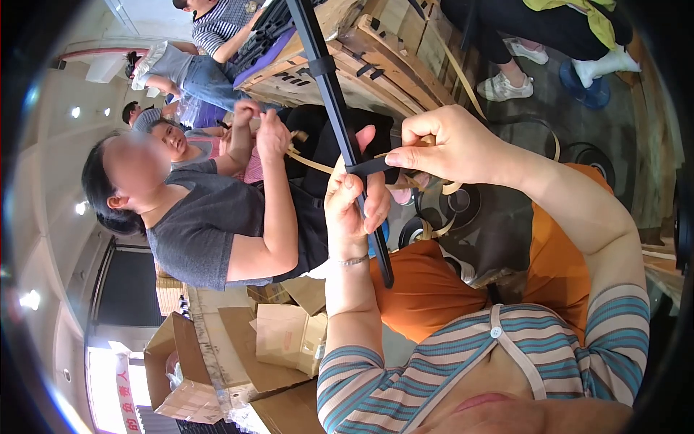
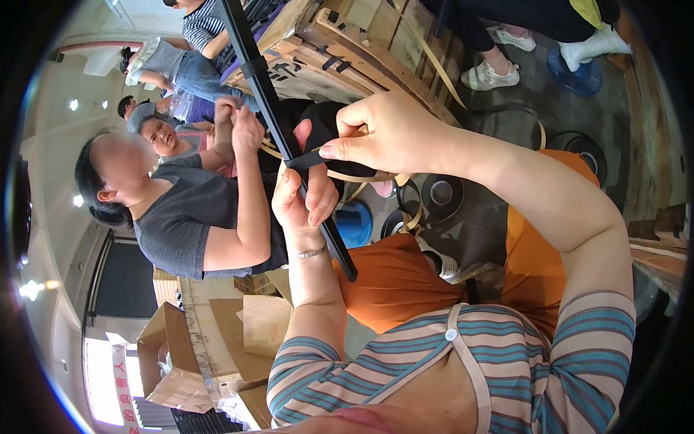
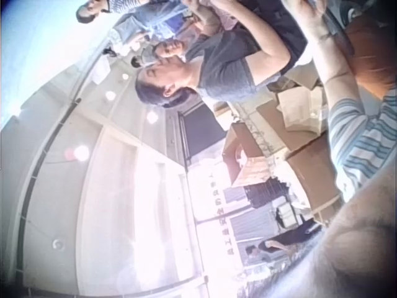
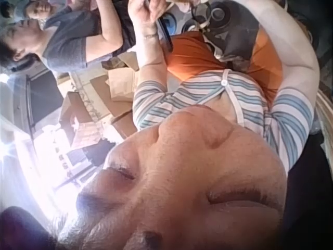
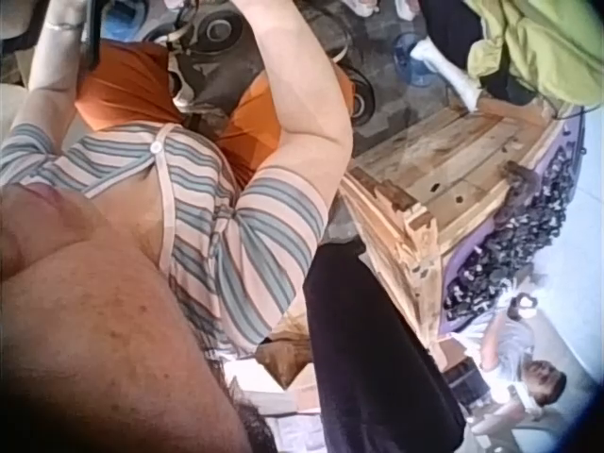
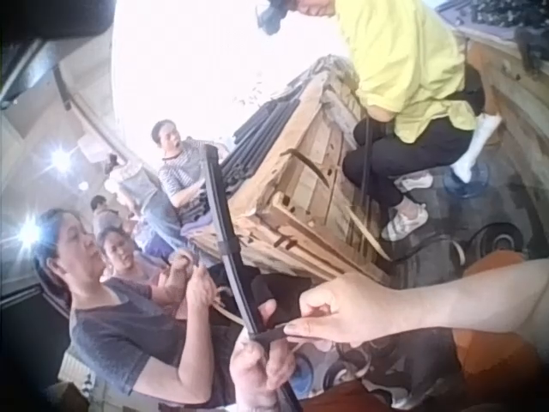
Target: Assembling black plastic components by attaching tape or straps in a workshop environment.
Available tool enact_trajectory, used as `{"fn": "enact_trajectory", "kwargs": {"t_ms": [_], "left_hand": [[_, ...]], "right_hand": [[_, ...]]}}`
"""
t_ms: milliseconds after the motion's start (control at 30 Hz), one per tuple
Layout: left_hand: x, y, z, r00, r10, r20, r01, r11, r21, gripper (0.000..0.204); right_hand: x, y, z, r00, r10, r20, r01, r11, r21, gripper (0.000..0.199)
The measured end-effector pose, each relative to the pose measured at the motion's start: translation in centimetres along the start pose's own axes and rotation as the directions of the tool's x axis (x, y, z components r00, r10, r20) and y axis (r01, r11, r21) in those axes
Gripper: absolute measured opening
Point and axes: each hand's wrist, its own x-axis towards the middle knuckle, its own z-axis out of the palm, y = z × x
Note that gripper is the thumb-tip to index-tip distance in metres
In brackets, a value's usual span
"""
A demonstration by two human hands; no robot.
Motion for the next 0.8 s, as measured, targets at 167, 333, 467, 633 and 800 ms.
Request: {"fn": "enact_trajectory", "kwargs": {"t_ms": [167, 333, 467, 633, 800], "left_hand": [[0.1, -0.4, -0.6, 0.985, -0.069, 0.159, 0.114, 0.949, -0.295, 0.064], [0.1, -0.6, 0.1, 0.993, -0.055, 0.104, 0.077, 0.974, -0.213, 0.062], [0.9, -0.8, 1.1, 1.0, -0.011, -0.005, 0.011, 0.999, 0.045, 0.059], [1.3, -1.1, 0.3, 0.994, 0.011, -0.106, 0.006, 0.987, 0.161, 0.059], [1.2, -0.5, 0.3, 0.98, 0.023, -0.199, 0.038, 0.955, 0.294, 0.056]], "right_hand": [[0.3, 0.8, 0.3, 0.998, -0.062, -0.018, 0.06, 0.995, -0.083, 0.025], [0.1, -0.6, 0.1, 1.0, 0.021, 0.01, -0.021, 1.0, -0.02, 0.017], [0.1, 0.1, 0.4, 0.996, -0.09, -0.027, 0.092, 0.992, 0.086, 0.018], [0.3, -0.3, 0.2, 0.999, -0.015, 0.029, 0.014, 0.999, 0.035, 0.013], [0.3, -0.7, 0.0, 0.998, 0.069, -0.005, -0.069, 0.998, 0.007, 0.014]]}}
